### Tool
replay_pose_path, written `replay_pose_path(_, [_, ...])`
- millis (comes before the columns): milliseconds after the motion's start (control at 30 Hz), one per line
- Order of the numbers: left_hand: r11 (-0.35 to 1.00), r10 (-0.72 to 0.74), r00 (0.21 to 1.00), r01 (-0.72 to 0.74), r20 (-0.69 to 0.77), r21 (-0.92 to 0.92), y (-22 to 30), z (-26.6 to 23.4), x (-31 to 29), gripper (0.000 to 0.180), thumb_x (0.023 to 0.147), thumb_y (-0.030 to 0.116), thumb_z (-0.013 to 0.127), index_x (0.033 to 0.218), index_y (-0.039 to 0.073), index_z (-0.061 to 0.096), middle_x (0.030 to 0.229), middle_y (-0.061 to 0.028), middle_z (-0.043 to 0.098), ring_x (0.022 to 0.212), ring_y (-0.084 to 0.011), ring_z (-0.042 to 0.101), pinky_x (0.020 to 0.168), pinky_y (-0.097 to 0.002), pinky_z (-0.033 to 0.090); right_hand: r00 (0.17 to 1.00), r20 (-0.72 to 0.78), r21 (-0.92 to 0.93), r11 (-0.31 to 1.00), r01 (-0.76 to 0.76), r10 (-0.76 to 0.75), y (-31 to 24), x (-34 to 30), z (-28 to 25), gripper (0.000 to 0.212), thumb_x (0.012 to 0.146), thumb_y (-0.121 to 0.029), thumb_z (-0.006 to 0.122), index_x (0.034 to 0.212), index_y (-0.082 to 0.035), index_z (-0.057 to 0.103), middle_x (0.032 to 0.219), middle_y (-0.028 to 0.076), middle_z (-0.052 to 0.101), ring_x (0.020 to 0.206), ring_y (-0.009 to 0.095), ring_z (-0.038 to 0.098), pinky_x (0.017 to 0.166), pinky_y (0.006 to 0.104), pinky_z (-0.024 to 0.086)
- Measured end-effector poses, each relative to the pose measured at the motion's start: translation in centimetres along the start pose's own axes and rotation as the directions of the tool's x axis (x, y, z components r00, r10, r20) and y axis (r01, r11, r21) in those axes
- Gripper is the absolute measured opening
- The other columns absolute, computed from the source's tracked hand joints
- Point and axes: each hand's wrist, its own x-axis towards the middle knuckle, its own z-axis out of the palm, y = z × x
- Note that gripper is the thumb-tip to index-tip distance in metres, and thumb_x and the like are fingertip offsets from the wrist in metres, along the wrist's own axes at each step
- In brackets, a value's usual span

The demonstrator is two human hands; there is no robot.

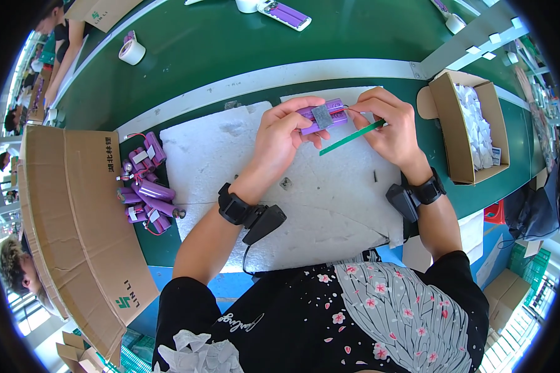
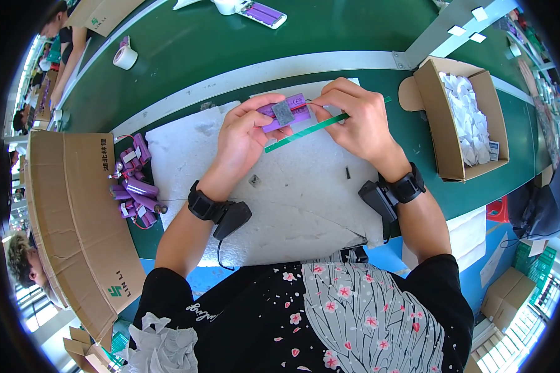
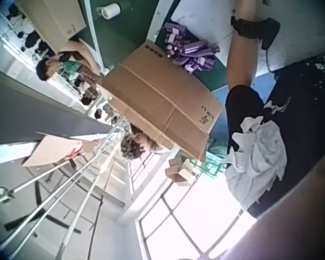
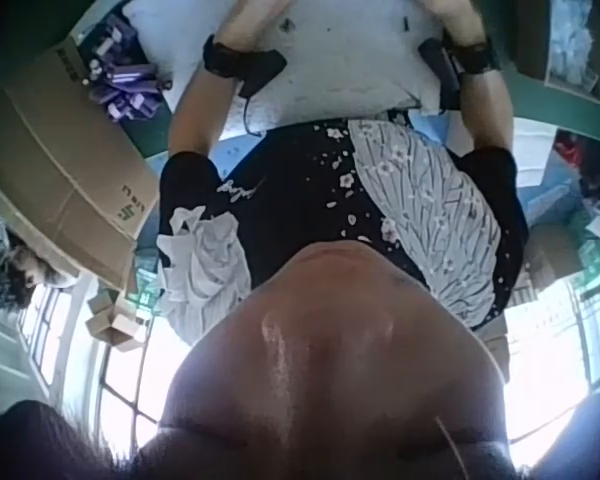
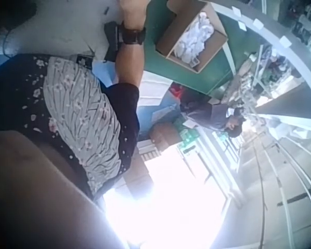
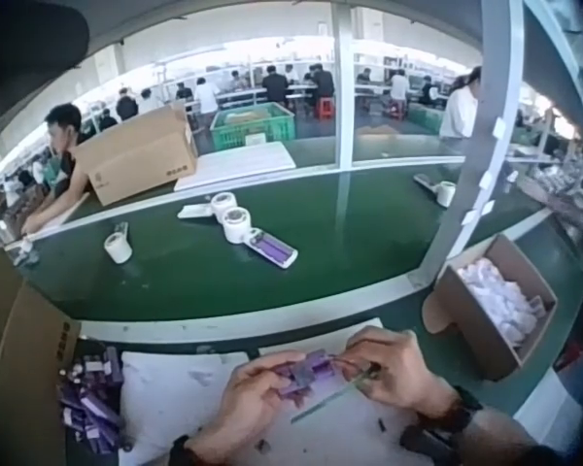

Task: The person picks up a battery pack and a fan housing, connects the battery pack wires to a circuit board, and presses the battery pack into the housing. After removing the battery pack to apply a strip of tape, the person reinserts the battery pack into the housing and begins the process again with a new battery.

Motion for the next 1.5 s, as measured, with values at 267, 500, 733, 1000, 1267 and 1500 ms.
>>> replay_pose_path(267, [1.000, -0.005, 1.000, 0.006, -0.010, 0.011, 0.09, 0.07, 0.03, 0.038, 0.079, 0.001, 0.042, 0.113, -0.007, 0.056, 0.100, -0.0197, 0.062, 0.075, -0.0266, 0.064, 0.061, -0.0328, 0.051, 0.997, -0.032, -0.008, 0.998, -0.068, 0.068, -0.16, 0.01, -0.08, 0.008, 0.072, -0.001, 0.070, 0.080, -0.002, 0.067, 0.079, 0.006, 0.061, 0.054, 0.014, 0.049, 0.045, 0.0236, 0.037])
replay_pose_path(500, [1.000, 0.007, 1.000, -0.007, 0.018, 0.006, -0.02, -0.12, 0.02, 0.037, 0.080, 0.001, 0.042, 0.113, -0.008, 0.057, 0.101, -0.0197, 0.062, 0.075, -0.0255, 0.064, 0.060, -0.0320, 0.051, 0.977, -0.114, -0.043, 0.982, -0.184, 0.178, 0.16, 0.03, 0.03, 0.005, 0.075, -0.004, 0.070, 0.078, -0.001, 0.067, 0.075, 0.005, 0.060, 0.054, 0.011, 0.047, 0.046, 0.0237, 0.037])
replay_pose_path(733, [1.000, 0.015, 1.000, -0.015, 0.009, 0.011, 0.00, -0.03, -0.01, 0.038, 0.080, 0.001, 0.042, 0.114, -0.007, 0.056, 0.102, -0.0195, 0.062, 0.075, -0.0256, 0.064, 0.060, -0.0318, 0.051, 0.964, -0.114, -0.059, 0.967, -0.250, 0.242, -0.09, 0.19, -0.08, 0.006, 0.075, -0.005, 0.070, 0.078, -0.002, 0.067, 0.074, 0.004, 0.061, 0.054, 0.013, 0.049, 0.046, 0.0241, 0.038])
replay_pose_path(1000, [1.000, 0.008, 1.000, -0.008, -0.017, -0.002, -0.02, 0.10, 0.13, 0.037, 0.081, 0.001, 0.042, 0.115, -0.007, 0.055, 0.103, -0.0197, 0.062, 0.077, -0.0262, 0.065, 0.061, -0.0319, 0.051, 0.974, -0.125, -0.061, 0.978, -0.197, 0.189, -0.15, 0.35, -0.10, 0.007, 0.077, -0.006, 0.071, 0.083, -0.003, 0.068, 0.078, 0.005, 0.061, 0.056, 0.012, 0.049, 0.047, 0.0232, 0.038])
replay_pose_path(1267, [0.999, 0.027, 0.999, -0.025, -0.038, 0.042, -0.26, -0.13, 0.06, 0.038, 0.083, 0.001, 0.041, 0.117, -0.007, 0.053, 0.102, -0.0216, 0.062, 0.078, -0.0295, 0.064, 0.062, -0.0343, 0.050, 0.987, -0.101, -0.031, 0.992, -0.125, 0.121, 0.14, 0.21, 0.14, 0.011, 0.077, -0.001, 0.070, 0.087, -0.004, 0.069, 0.083, 0.007, 0.062, 0.064, 0.016, 0.057, 0.051, 0.0247, 0.043])
replay_pose_path(1500, [0.998, 0.014, 0.999, -0.012, -0.038, 0.056, -0.15, 0.17, 0.09, 0.036, 0.082, 0.001, 0.043, 0.116, -0.006, 0.055, 0.100, -0.0202, 0.062, 0.077, -0.0286, 0.064, 0.062, -0.0342, 0.050, 0.998, -0.025, -0.014, 0.998, -0.058, 0.058, 0.78, -0.07, -0.11, 0.010, 0.078, 0.000, 0.069, 0.087, -0.003, 0.068, 0.083, 0.008, 0.061, 0.068, 0.017, 0.058, 0.053, 0.0254, 0.045])
